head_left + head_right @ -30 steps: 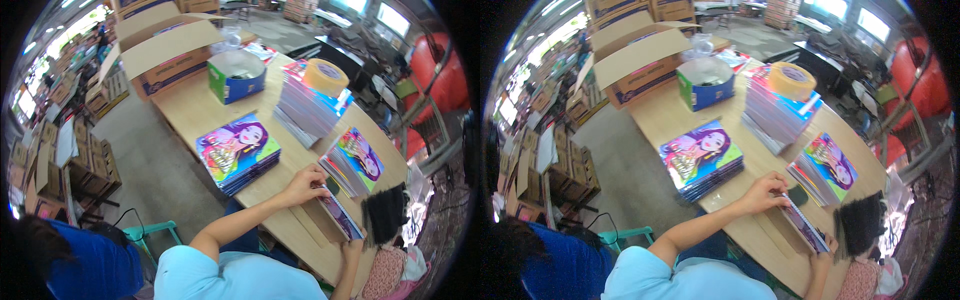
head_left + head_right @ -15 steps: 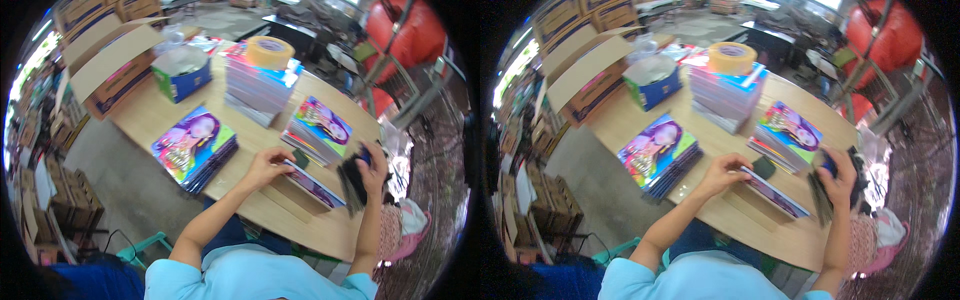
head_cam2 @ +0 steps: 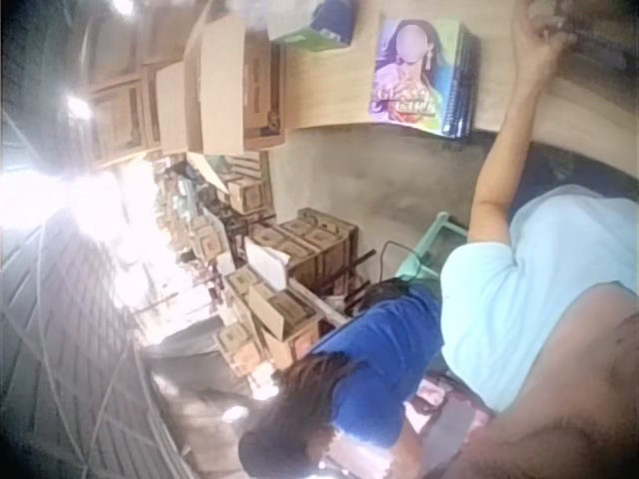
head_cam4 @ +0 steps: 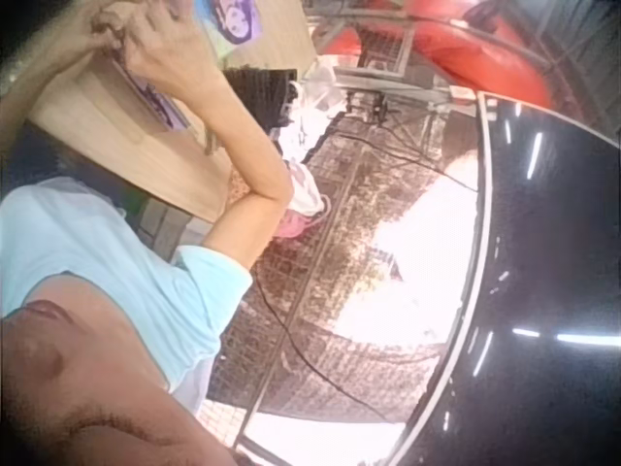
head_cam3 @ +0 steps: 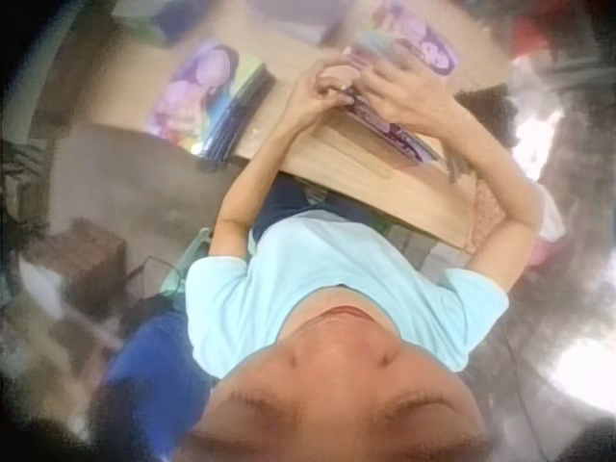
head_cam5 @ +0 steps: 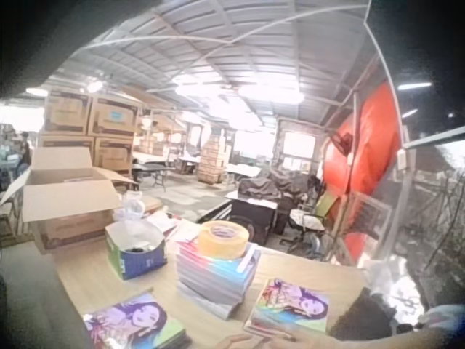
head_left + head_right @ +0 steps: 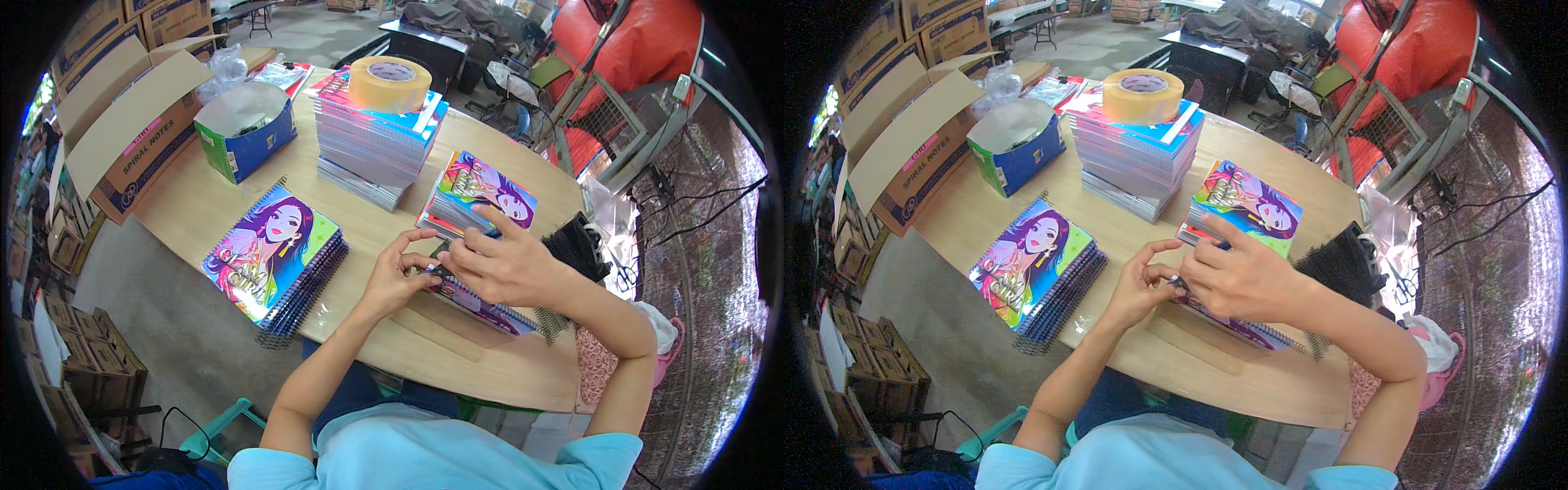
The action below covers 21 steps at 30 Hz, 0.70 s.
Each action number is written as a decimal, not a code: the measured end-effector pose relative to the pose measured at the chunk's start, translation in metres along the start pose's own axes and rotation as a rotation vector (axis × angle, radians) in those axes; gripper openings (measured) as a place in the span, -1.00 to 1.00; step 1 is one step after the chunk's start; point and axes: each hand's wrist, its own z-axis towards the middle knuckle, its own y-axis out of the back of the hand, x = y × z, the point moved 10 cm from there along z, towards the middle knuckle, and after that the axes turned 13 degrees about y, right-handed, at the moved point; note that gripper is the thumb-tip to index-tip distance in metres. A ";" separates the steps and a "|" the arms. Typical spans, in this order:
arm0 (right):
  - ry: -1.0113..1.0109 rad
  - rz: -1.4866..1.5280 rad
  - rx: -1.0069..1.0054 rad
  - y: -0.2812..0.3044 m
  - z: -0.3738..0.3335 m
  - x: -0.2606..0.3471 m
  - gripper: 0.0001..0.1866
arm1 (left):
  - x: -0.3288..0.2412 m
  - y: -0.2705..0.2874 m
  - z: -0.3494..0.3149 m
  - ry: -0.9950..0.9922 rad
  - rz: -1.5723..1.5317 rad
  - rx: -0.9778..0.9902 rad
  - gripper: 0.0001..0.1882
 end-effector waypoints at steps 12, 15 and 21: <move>0.035 -0.058 -0.055 0.006 0.003 0.003 -0.83 | -0.003 0.003 0.001 0.024 0.101 -0.024 -0.21; -0.106 -0.016 0.086 -0.012 -0.007 0.000 -0.83 | -0.005 0.006 0.000 -0.002 0.106 -0.061 -0.18; -0.844 0.993 -0.172 -0.074 -0.088 -0.022 -0.68 | -0.008 0.007 -0.014 -0.156 0.168 -0.281 -0.50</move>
